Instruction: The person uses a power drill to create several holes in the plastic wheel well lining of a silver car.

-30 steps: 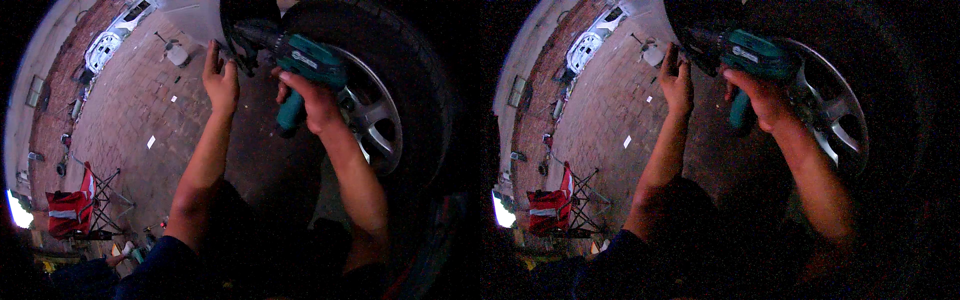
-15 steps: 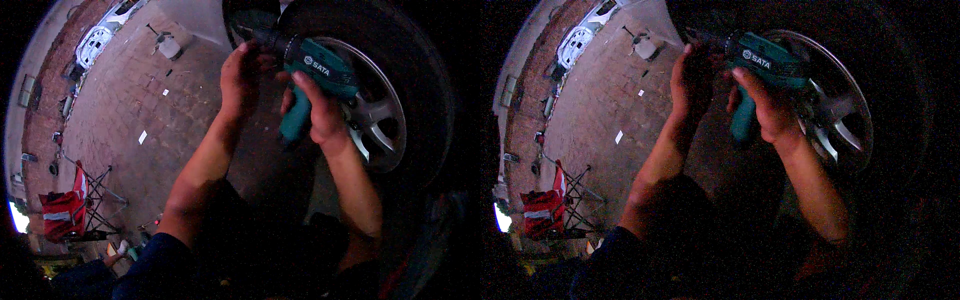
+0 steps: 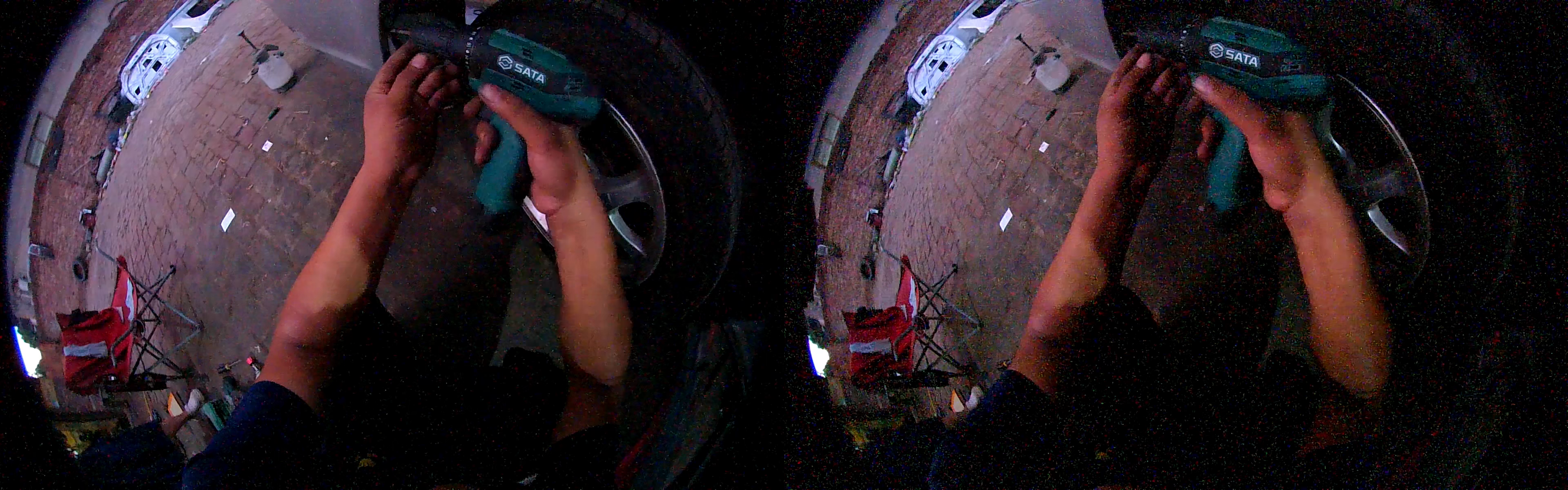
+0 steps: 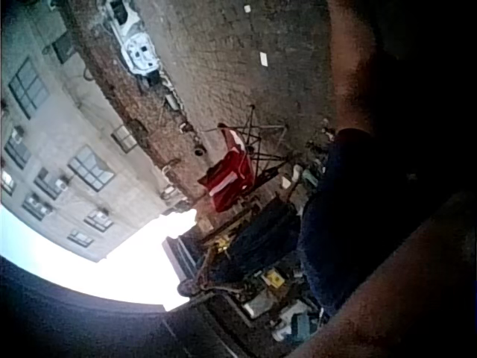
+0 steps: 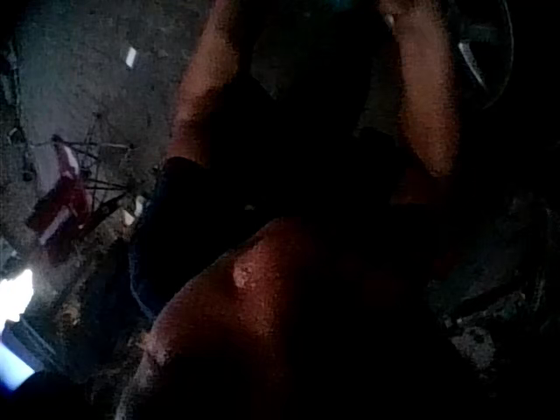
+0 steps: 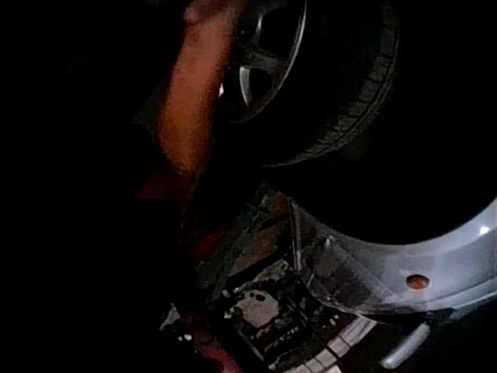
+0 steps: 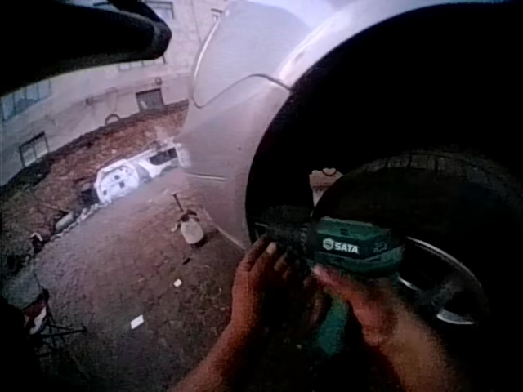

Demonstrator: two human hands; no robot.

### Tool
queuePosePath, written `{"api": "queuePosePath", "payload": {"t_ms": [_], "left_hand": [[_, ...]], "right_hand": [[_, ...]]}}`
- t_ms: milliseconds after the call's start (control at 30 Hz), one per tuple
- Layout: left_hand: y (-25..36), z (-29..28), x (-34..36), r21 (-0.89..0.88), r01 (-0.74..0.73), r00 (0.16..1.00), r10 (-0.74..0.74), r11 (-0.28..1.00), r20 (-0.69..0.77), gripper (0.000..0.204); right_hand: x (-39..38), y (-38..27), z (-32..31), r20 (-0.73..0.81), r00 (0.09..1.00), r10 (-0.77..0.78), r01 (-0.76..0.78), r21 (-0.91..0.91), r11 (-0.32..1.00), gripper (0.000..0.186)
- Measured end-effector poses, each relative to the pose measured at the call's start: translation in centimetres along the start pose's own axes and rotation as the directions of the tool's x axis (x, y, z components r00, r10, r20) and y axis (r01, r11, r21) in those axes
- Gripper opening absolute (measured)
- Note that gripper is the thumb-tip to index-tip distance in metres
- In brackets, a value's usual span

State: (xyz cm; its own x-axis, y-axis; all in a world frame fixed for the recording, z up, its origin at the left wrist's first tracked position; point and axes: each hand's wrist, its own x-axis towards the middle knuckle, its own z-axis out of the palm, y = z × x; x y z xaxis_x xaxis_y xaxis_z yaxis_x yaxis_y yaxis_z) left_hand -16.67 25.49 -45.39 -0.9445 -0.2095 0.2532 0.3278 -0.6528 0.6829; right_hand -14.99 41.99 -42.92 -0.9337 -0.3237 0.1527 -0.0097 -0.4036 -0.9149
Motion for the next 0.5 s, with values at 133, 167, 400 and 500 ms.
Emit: {"api": "queuePosePath", "payload": {"t_ms": [133,167,400,500], "left_hand": [[-0.5,-1.4,0.5,-0.177,0.069,0.998,-0.069,0.982,0.004,0.040],[-0.5,-1.6,0.5,-0.251,0.119,0.992,-0.126,0.961,-0.015,0.036],[-1.3,-2.2,1.8,-0.673,0.145,0.986,-0.166,0.725,0.035,0.016],[-2.4,-2.4,2.7,-0.738,0.186,0.977,-0.041,0.649,0.210,0.020]], "right_hand": [[0.6,-1.1,-0.2,0.024,1.000,-0.017,0.019,-0.076,0.997,0.026],[0.8,-1.3,-0.5,0.039,0.999,0.018,-0.013,-0.117,0.993,0.025],[0.8,-1.4,0.0,0.041,0.998,0.044,-0.040,-0.099,0.994,0.019],[0.6,-1.2,-0.1,0.000,0.997,0.080,-0.080,-0.102,0.992,0.021]]}}
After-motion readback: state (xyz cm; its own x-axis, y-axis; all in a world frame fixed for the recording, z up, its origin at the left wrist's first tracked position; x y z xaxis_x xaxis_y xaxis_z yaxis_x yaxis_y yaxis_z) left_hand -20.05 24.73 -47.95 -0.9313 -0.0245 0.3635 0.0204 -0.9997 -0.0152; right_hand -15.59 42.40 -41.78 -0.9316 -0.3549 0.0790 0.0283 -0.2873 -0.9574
